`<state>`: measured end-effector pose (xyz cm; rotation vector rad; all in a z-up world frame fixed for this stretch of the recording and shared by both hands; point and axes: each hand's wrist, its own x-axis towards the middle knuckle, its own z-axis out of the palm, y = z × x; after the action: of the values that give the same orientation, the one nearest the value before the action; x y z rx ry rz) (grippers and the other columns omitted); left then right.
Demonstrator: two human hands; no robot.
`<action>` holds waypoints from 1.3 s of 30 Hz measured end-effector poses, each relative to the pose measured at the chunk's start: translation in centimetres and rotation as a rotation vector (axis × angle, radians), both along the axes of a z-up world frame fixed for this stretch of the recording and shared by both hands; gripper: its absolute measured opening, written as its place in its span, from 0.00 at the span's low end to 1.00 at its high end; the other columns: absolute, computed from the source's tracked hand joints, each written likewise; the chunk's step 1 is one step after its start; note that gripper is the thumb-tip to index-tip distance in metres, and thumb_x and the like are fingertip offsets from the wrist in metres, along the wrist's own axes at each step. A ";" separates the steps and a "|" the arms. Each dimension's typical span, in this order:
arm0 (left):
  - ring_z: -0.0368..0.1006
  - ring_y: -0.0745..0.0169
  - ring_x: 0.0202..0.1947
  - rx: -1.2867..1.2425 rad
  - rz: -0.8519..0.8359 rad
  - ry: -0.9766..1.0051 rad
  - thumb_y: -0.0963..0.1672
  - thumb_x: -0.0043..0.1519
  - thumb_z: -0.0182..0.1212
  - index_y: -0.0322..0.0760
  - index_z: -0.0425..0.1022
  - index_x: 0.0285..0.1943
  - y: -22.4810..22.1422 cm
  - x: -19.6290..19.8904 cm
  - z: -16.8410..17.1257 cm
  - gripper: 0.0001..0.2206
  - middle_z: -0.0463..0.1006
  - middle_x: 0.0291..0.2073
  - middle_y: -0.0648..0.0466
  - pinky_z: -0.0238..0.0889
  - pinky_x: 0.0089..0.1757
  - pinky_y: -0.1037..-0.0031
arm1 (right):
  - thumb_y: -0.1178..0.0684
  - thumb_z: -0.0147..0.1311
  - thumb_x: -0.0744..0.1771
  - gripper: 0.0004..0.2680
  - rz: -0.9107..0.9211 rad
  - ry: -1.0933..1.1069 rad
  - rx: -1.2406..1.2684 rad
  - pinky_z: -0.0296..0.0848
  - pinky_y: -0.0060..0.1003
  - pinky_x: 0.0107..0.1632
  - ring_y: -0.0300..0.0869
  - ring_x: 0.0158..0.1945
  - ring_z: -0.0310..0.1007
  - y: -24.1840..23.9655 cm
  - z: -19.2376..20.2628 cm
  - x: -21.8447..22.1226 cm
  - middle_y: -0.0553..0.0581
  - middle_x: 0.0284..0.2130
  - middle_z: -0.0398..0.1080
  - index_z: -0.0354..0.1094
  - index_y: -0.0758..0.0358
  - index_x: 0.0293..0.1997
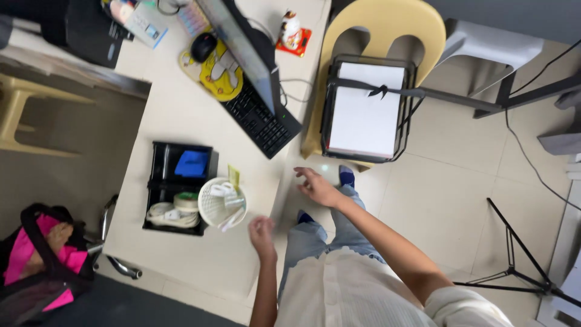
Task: Organizing paper trays, office supplies, and dusting the lower storage areas of a desk in a print shop.
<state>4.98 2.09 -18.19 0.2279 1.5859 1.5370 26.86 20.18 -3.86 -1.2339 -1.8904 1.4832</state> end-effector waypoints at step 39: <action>0.69 0.41 0.62 -0.047 -0.751 0.725 0.40 0.67 0.56 0.44 0.60 0.74 45.4 20.8 -1.5 0.24 0.73 0.62 0.38 0.62 0.58 0.61 | 0.50 0.55 0.70 0.08 -0.814 -0.094 -0.061 0.72 0.36 0.45 0.40 0.37 0.73 21.6 -12.9 32.9 0.57 0.36 0.76 0.66 0.59 0.51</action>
<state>25.82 47.51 -19.70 1.3075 1.7538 0.8438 59.71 41.82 -16.77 -1.8233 -1.1405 1.0391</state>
